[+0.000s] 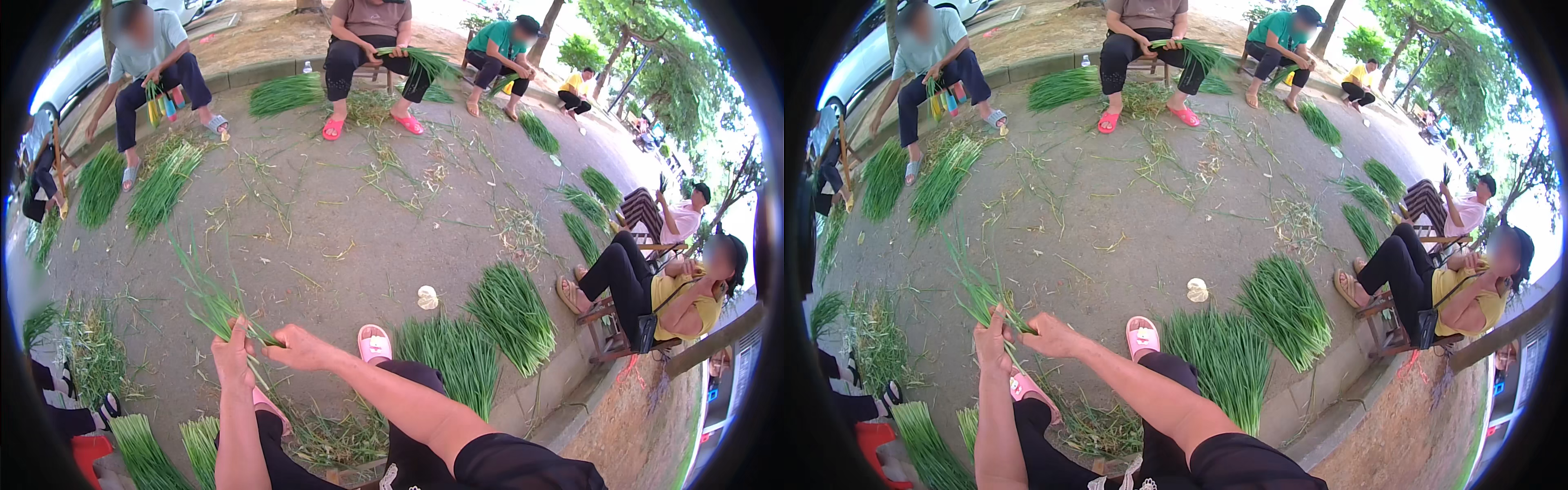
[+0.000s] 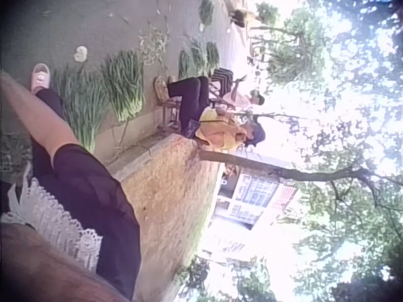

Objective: The person cleans and sorts green chive stalks by hand, removing withered leaves and debris before placing the cleaned stalks into organized piles on the ground.

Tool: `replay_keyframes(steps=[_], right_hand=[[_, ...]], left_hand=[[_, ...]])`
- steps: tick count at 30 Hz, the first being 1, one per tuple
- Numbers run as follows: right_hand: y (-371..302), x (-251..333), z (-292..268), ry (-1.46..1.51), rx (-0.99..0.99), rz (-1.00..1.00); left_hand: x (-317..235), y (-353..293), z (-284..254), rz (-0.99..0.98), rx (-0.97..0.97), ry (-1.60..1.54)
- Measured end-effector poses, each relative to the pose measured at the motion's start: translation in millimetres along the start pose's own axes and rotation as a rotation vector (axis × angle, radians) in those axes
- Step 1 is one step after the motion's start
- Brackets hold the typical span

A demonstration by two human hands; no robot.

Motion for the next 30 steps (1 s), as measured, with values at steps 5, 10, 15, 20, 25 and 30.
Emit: replay_keyframes(steps=[5, 10, 15, 20, 25, 30], right_hand=[[-0.6, -1.9, 0.8, 0.029, 0.021, 0.002], [-1.3, 5.4, -0.1, -0.050, 0.017, -0.010], [-2.0, 5.7, 0.4, -0.083, 0.006, -0.055], [-1.5, 3.6, 3.6, -0.135, -0.001, -0.085], [-2.7, 15.3, 3.0, -0.126, 0.006, -0.101], [-2.8, 11.1, 5.1, -0.130, 0.028, -0.068]], left_hand=[[-0.7, -2.9, 4.0, -0.002, 0.003, 0.043], [4.2, -0.6, 4.9, 0.009, 0.031, 0.085], [3.6, -4.1, 8.7, 0.003, 0.049, 0.083], [4.8, -3.9, 10.1, 0.003, 0.067, 0.072], [5.3, -4.0, 10.6, -0.007, 0.075, 0.072], [4.8, -7.2, 12.9, -0.013, 0.065, 0.055]])
Point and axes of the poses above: each hand's wrist, its own y-axis towards the middle knuckle, its own z-axis out of the palm, x = y × z, the point moved 4 cm from there along y, towards the middle knuckle, and after that the axes turned 13 degrees about -z, right-handed, at the moved point
